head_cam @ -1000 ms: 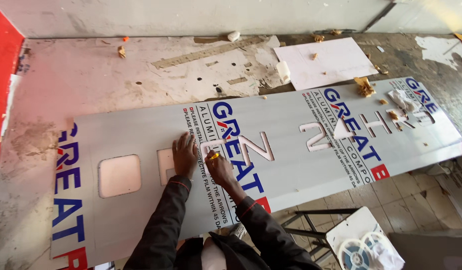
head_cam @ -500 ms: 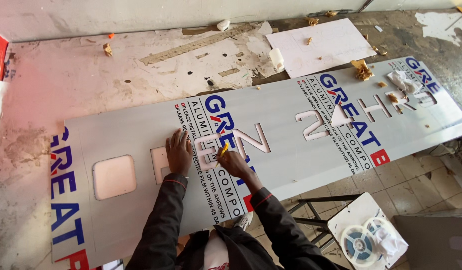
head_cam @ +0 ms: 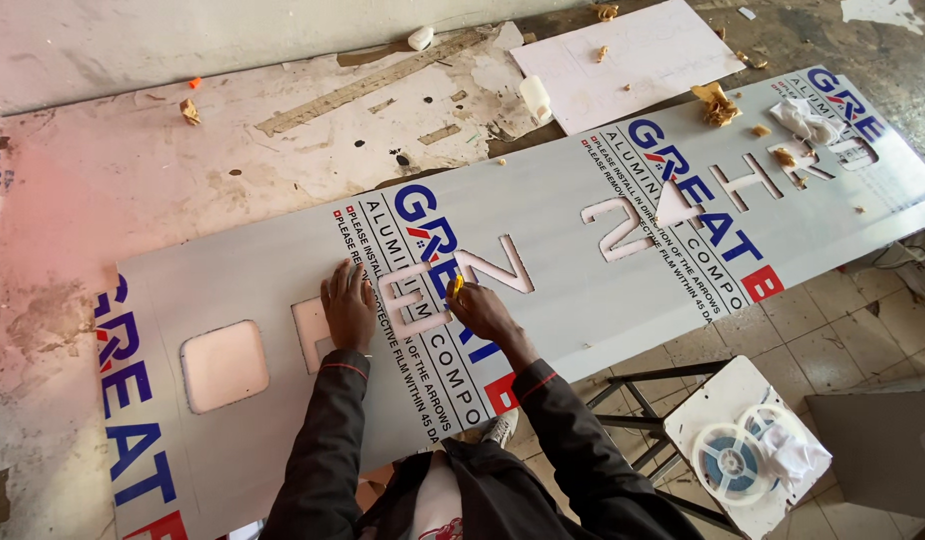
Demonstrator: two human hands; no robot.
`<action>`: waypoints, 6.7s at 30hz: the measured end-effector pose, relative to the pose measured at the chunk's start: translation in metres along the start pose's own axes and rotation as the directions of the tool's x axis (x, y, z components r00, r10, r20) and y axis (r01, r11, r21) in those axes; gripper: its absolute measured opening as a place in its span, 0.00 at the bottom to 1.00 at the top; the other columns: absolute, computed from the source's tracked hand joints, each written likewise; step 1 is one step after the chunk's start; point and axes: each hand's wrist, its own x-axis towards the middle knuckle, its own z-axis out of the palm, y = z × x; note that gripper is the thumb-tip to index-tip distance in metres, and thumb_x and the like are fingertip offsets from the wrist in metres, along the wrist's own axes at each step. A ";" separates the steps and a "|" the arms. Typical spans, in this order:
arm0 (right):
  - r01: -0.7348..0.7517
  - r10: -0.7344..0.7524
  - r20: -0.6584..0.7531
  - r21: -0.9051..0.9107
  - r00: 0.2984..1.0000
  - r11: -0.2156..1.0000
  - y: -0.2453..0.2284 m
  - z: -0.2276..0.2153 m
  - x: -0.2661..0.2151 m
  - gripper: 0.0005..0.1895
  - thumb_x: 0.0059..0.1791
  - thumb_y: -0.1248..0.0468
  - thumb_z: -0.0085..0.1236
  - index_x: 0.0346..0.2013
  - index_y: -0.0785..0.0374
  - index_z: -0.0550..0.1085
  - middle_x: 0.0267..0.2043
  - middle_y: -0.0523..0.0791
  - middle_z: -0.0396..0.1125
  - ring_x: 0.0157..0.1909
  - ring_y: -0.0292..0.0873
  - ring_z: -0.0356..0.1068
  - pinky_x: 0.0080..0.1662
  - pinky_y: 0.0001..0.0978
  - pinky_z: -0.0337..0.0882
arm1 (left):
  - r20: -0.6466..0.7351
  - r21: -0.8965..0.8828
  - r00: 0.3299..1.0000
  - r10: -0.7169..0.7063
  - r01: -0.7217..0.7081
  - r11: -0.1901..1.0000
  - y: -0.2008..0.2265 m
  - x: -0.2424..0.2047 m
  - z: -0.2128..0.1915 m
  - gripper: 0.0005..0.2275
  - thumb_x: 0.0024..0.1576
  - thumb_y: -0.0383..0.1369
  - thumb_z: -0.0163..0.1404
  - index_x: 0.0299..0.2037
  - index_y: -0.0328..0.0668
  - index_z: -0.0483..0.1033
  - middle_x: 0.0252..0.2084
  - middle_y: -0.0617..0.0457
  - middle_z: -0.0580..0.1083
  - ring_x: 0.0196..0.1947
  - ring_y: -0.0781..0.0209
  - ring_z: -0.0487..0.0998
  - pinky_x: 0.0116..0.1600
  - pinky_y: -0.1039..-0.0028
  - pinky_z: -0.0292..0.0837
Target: The person uses a yellow utility knife to cut out letters from a large white sign board. They carefully trace the outlines of the letters and remove the excess material from the board.
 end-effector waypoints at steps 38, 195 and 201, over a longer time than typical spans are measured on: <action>0.317 -0.318 0.001 0.053 0.948 0.947 -0.065 0.050 0.006 0.08 0.62 0.61 0.53 0.42 0.62 0.72 0.36 0.57 0.71 0.43 0.67 0.74 0.45 0.58 0.75 | 0.007 0.005 1.000 -0.014 0.014 1.000 -0.001 0.000 0.002 0.17 0.74 0.37 0.50 0.72 0.50 0.79 0.76 0.46 0.73 0.79 0.48 0.71 0.81 0.41 0.59; 0.020 -0.021 -0.075 -0.011 0.997 1.000 0.006 0.003 0.106 0.13 0.61 0.57 0.56 0.51 0.64 0.80 0.44 0.62 0.80 0.47 0.73 0.80 0.47 0.68 0.78 | -0.004 0.005 0.999 -0.045 0.045 0.999 -0.006 0.002 0.011 0.18 0.72 0.39 0.50 0.72 0.58 0.81 0.76 0.50 0.73 0.79 0.52 0.70 0.83 0.47 0.55; 0.262 -0.294 -0.148 -0.207 0.944 0.943 0.029 0.041 0.140 0.12 0.62 0.58 0.55 0.51 0.61 0.81 0.45 0.57 0.80 0.46 0.65 0.81 0.44 0.58 0.81 | 0.002 0.006 0.999 -0.038 0.038 0.999 -0.003 0.003 0.003 0.18 0.72 0.39 0.50 0.70 0.57 0.82 0.76 0.49 0.74 0.79 0.51 0.71 0.82 0.46 0.57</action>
